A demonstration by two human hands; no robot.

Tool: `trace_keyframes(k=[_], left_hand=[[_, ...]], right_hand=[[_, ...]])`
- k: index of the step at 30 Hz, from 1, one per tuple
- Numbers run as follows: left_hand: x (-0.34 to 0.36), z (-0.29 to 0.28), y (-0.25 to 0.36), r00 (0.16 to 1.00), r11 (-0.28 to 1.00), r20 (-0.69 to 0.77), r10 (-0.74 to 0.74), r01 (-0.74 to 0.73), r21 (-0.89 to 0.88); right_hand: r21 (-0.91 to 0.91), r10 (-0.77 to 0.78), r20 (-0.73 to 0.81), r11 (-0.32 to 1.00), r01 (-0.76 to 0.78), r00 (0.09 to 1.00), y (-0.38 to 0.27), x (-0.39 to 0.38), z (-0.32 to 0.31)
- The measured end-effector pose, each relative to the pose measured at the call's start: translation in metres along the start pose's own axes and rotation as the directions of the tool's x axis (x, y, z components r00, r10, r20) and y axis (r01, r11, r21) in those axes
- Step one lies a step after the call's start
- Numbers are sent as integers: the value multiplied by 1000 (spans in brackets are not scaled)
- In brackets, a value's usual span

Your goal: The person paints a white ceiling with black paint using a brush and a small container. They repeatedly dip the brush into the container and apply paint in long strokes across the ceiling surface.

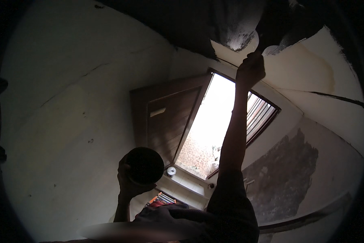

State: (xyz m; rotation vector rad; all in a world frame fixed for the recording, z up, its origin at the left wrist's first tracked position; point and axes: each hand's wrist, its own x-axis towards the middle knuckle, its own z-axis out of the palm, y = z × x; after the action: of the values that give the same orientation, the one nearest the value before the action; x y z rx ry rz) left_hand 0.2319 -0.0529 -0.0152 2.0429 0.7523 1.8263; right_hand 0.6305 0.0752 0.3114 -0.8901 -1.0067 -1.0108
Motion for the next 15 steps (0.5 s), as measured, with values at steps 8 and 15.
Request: trace_keyframes(k=[8,15], left_hand=[[3,-3,10,999,997,25,-34,33,67],[8,-6,11,996,995,90,-19,10,100]], right_hand=[[-334,407,130,877,-347,904,126,-80,27],[222,700,217,643,-733,680,-3,7,-9]])
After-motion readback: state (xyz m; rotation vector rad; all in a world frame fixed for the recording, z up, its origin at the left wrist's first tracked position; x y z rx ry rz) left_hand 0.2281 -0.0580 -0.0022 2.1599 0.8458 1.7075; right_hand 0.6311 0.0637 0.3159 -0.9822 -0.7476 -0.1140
